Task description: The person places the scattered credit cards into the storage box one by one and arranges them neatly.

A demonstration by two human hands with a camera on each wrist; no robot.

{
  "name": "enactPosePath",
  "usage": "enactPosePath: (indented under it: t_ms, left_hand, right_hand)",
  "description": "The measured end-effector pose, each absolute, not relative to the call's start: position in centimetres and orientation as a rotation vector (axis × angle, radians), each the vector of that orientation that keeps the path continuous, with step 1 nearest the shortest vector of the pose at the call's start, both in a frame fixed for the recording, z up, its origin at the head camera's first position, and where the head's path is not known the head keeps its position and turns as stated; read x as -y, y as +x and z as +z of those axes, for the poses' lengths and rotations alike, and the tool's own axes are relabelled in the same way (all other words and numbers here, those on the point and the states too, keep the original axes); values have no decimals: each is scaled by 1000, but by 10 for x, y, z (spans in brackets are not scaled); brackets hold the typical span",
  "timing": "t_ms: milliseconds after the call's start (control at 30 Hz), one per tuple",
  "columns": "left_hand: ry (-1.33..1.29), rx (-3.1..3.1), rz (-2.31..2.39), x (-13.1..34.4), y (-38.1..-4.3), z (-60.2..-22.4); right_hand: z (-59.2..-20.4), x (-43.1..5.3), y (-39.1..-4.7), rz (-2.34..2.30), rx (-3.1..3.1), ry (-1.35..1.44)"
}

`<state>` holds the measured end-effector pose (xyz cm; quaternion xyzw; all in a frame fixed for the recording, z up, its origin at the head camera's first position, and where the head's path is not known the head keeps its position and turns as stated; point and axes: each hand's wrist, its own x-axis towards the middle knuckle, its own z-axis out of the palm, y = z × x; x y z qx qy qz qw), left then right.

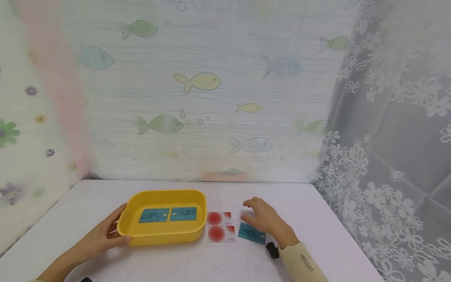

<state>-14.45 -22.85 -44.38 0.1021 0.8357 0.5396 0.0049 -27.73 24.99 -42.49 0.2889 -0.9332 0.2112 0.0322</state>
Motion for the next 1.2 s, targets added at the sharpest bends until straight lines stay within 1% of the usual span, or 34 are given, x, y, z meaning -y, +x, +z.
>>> enactPosePath:
  t_ms: [300,400,600,900,1200]
  left_hand:
    - [248,-2643,1642,229,-144,-442]
    - [271,-2640,1649,230,-144,-442]
    - [330,-2598,1691,230,-144,-442]
    - [286,-2633,1656,233,-144,-440]
    - [263,-2642,1643,230,-143,-441]
  right_hand:
    - [-421,-262,-283,686,3041,715]
    - [-421,-266,-285,739,3073,667]
    - [-427,-273,-288,743,3114,661]
    - [-430,-274,-292,758,3146,650]
    - [-427,-274,-287,798,3158,650]
